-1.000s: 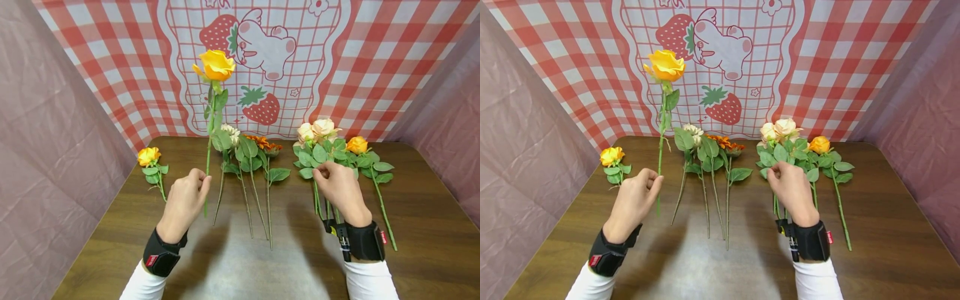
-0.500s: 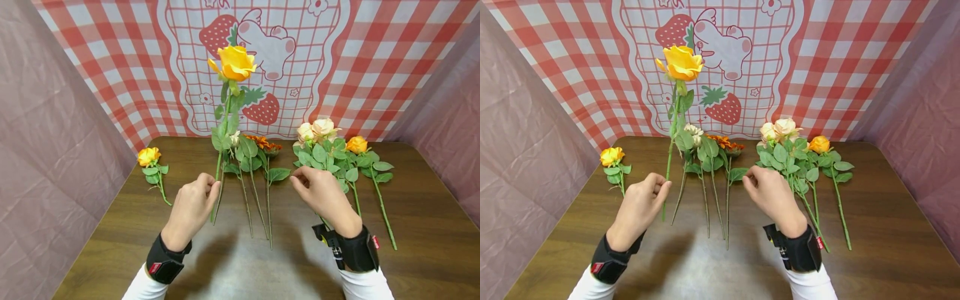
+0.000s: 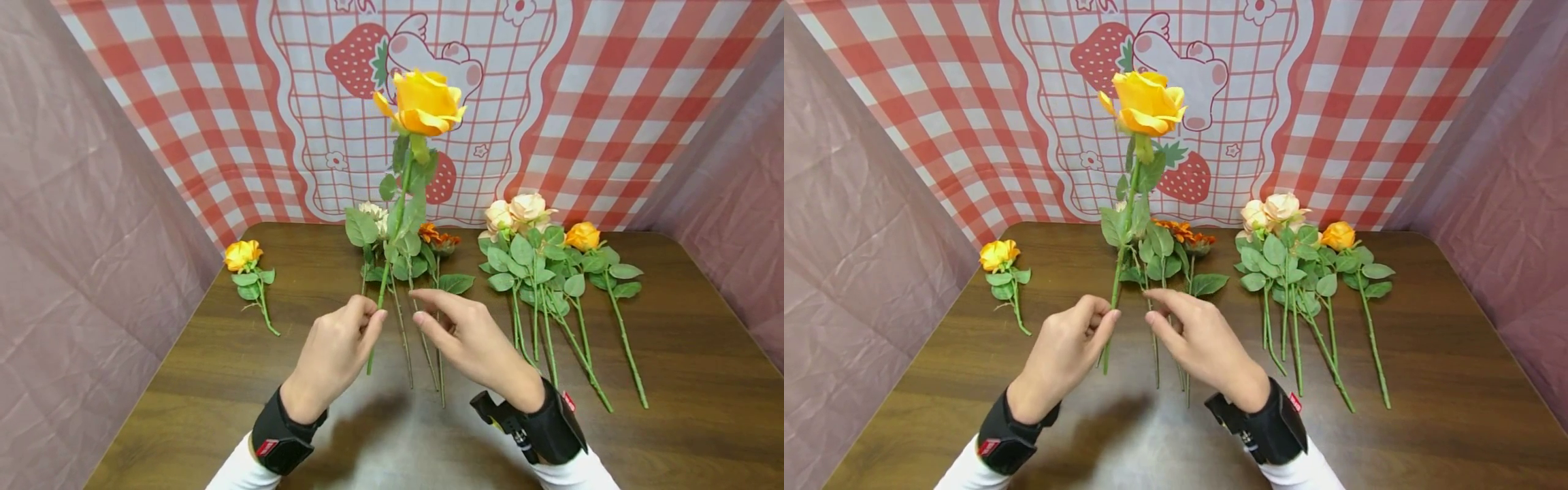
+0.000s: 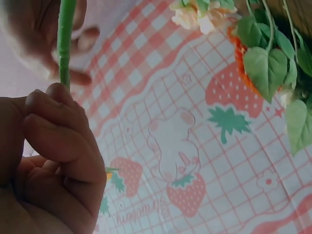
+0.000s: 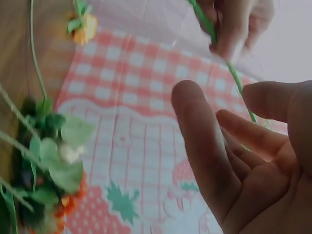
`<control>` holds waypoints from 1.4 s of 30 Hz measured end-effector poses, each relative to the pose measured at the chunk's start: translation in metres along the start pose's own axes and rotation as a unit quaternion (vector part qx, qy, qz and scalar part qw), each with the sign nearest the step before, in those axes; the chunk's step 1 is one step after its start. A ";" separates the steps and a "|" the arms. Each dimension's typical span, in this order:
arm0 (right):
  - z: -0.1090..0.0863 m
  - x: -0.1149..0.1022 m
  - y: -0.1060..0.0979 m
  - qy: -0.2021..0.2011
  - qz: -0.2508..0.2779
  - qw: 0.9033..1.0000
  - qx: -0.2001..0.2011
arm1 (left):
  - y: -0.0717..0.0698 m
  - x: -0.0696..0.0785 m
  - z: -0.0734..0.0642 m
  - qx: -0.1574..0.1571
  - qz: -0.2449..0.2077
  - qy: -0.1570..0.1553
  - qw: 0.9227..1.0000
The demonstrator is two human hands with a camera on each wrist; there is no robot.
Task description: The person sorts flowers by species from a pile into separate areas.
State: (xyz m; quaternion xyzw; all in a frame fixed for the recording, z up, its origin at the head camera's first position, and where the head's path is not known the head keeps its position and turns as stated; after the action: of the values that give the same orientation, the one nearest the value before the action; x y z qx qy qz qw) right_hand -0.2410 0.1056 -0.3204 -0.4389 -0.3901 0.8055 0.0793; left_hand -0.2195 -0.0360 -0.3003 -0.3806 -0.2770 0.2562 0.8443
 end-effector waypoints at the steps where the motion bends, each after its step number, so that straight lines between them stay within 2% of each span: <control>1: 0.000 -0.002 0.002 -0.005 0.012 1.000 0.000 | 0.002 0.002 0.000 0.000 -0.004 0.007 1.000; 5: 0.000 -0.008 0.008 -0.013 0.058 0.998 0.005 | 0.008 0.013 -0.001 -0.003 -0.022 0.034 0.999; 10: -0.001 -0.013 0.006 -0.020 0.086 0.996 0.034 | 0.014 0.021 -0.002 -0.002 -0.027 0.051 0.998; 15: -0.002 -0.012 0.001 -0.027 0.090 0.993 0.071 | 0.020 0.027 -0.003 -0.011 -0.023 0.062 0.998; 19: -0.006 -0.006 -0.009 -0.015 0.073 0.993 0.093 | 0.022 0.028 -0.002 -0.023 -0.022 0.062 0.998; 23: -0.013 0.006 -0.030 0.024 0.026 0.990 0.134 | 0.021 0.025 -0.001 -0.022 -0.017 0.056 0.998; 30: -0.032 0.029 -0.074 0.081 -0.036 0.975 0.203 | 0.015 0.019 0.000 -0.007 0.002 0.044 0.999; 37: -0.064 0.058 -0.123 0.160 -0.091 0.947 0.263 | 0.007 0.009 0.002 -0.006 0.012 0.024 1.000; 39: -0.074 0.070 -0.134 0.194 -0.109 0.938 0.265 | 0.001 0.003 0.003 -0.001 0.015 0.014 1.000; 42: -0.087 0.090 -0.146 0.245 -0.133 0.928 0.245 | -0.014 -0.009 0.002 0.022 0.027 -0.007 0.999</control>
State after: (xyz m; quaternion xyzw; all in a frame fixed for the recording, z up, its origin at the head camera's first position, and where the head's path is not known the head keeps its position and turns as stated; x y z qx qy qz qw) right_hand -0.2596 0.2961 -0.3029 -0.5340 -0.2033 0.7253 0.3839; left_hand -0.2240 -0.0493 -0.2905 -0.3674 -0.2667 0.2878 0.8432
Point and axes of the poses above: each hand's wrist, its own z-axis towards the middle knuckle, its own y-axis out of the palm, x = y × z, the point moved 10 cm from there along z, towards the middle knuckle, and after that the axes turned 13 degrees about -x, right-handed, at the moved point
